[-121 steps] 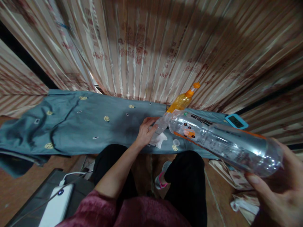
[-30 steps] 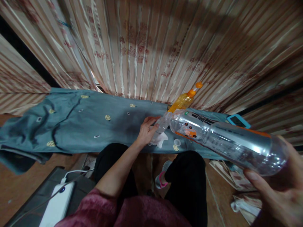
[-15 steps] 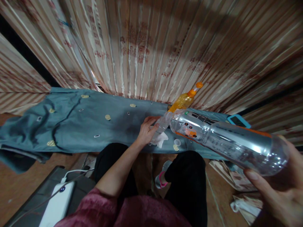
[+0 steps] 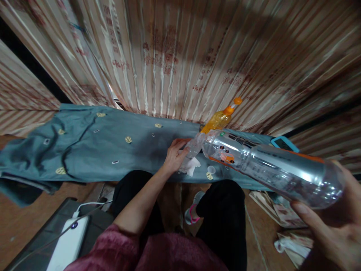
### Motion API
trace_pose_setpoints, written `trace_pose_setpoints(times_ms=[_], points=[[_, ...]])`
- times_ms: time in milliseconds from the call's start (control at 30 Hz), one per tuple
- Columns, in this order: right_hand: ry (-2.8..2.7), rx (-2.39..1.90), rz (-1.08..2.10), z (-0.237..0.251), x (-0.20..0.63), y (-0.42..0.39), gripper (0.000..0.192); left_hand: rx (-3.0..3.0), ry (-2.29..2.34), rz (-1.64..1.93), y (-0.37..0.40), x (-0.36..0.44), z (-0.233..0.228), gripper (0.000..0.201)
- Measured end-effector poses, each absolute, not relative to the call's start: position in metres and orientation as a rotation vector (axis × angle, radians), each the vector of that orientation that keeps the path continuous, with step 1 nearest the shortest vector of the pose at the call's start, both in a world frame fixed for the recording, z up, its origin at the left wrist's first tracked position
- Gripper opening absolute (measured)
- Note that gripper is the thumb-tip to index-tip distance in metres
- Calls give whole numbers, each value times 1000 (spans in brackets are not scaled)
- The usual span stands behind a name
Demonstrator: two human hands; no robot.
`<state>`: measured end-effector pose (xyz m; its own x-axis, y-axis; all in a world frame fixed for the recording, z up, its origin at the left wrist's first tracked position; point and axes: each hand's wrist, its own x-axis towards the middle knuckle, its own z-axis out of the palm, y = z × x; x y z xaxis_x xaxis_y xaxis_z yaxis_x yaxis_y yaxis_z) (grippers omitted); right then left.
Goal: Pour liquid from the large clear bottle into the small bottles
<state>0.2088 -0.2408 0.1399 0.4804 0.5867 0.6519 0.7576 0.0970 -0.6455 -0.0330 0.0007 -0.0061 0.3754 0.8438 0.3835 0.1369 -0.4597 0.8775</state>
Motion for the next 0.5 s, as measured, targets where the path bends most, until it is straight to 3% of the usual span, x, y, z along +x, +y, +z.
trace_pose_setpoints(times_ms=[500], points=[[-1114,-1611,-125,143,196,-238,98,1833,840,1148,2,-33,-10,46]])
